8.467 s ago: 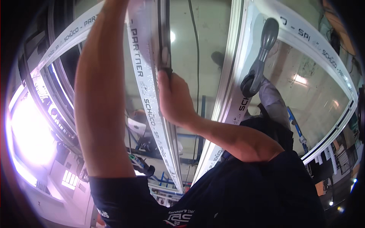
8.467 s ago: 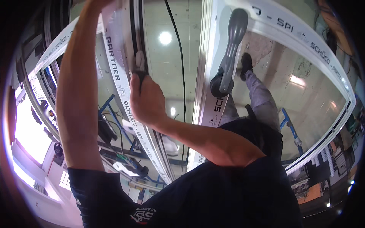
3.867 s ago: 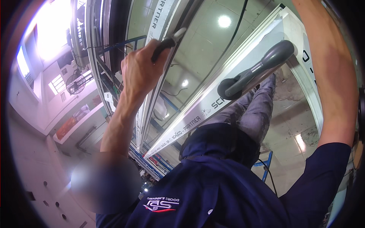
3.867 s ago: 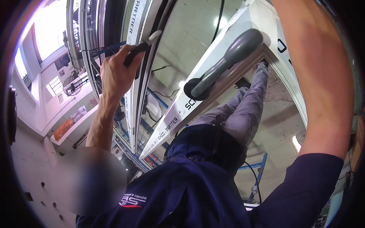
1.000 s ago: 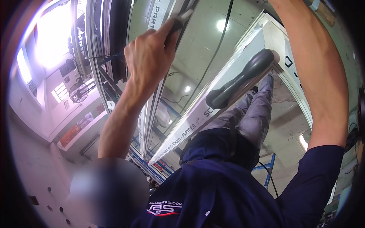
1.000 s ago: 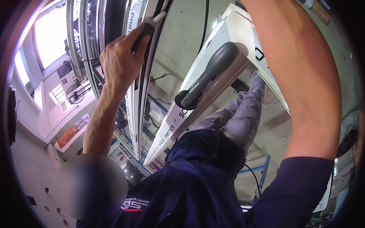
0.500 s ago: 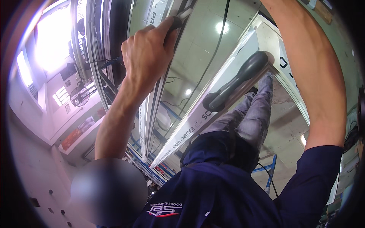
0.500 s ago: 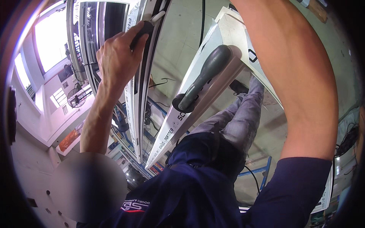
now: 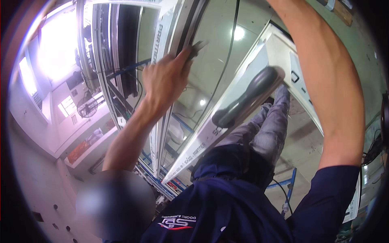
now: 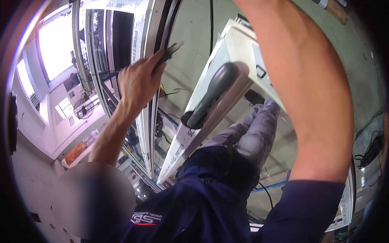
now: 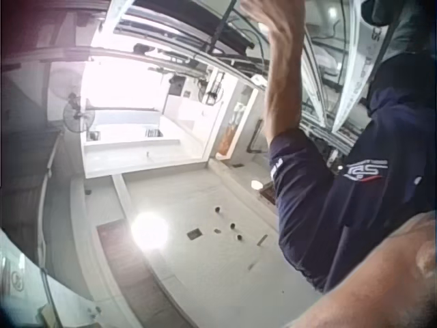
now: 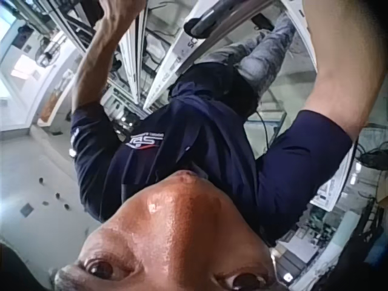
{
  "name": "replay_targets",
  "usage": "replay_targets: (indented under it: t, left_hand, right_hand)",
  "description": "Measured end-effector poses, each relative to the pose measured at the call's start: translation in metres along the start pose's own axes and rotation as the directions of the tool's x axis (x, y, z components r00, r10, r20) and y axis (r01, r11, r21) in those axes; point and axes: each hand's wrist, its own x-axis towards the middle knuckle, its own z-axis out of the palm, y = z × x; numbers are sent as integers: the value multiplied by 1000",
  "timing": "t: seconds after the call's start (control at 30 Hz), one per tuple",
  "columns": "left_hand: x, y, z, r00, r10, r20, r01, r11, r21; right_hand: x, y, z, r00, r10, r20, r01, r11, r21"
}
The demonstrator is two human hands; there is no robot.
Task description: Manually assembling a window frame by inserting glass and securing components with a mallet and gasket tool.
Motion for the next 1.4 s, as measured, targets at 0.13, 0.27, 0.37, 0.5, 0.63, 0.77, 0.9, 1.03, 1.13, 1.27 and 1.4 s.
replay_targets:
  t: [0.13,0.27,0.37,0.5,0.63,0.77,0.9,1.03,1.13,1.27,1.4]
  left_hand:
    - [-22,-10,-25,982,-63,-179,25,978,-207]
    - [-18,-21,-33,982,-98,-163,62,975,-213]
    - [-8,-25,-31,983,-103,-155,67,973,-219]
    - [-4,-23,-26,985,-115,-126,85,971,-225]
    - [-5,-21,-26,987,-117,-113,90,971,-219]
    - [1,-14,-29,985,-123,-120,96,973,-212]
    - [0,-14,-31,990,-105,-96,87,980,-178]
    - [-3,-14,-30,989,-80,-127,63,989,-135]
    - [0,-12,-18,986,-56,-154,43,995,-87]
    - [14,1,-18,973,-73,-218,56,995,-85]
    - [2,-4,-3,962,-48,-269,23,995,-93]
  right_hand:
    - [22,35,-35,941,-182,285,76,934,348]
    - [26,2,2,966,229,120,-226,973,-40]
    - [11,18,-14,988,-108,109,89,981,170]
    - [11,11,-16,987,-129,97,111,980,166]
    - [6,8,-15,985,-122,119,121,993,15]
    - [2,19,-13,991,-108,82,122,976,-180]
    - [-3,3,-21,985,17,170,26,968,-248]
    - [-8,0,-22,992,-52,112,65,991,-120]
    - [-3,0,-15,994,-112,17,113,990,-90]
    - [-3,8,-13,996,-87,32,90,989,-118]
    - [-13,-1,-15,998,-37,49,42,993,-111]
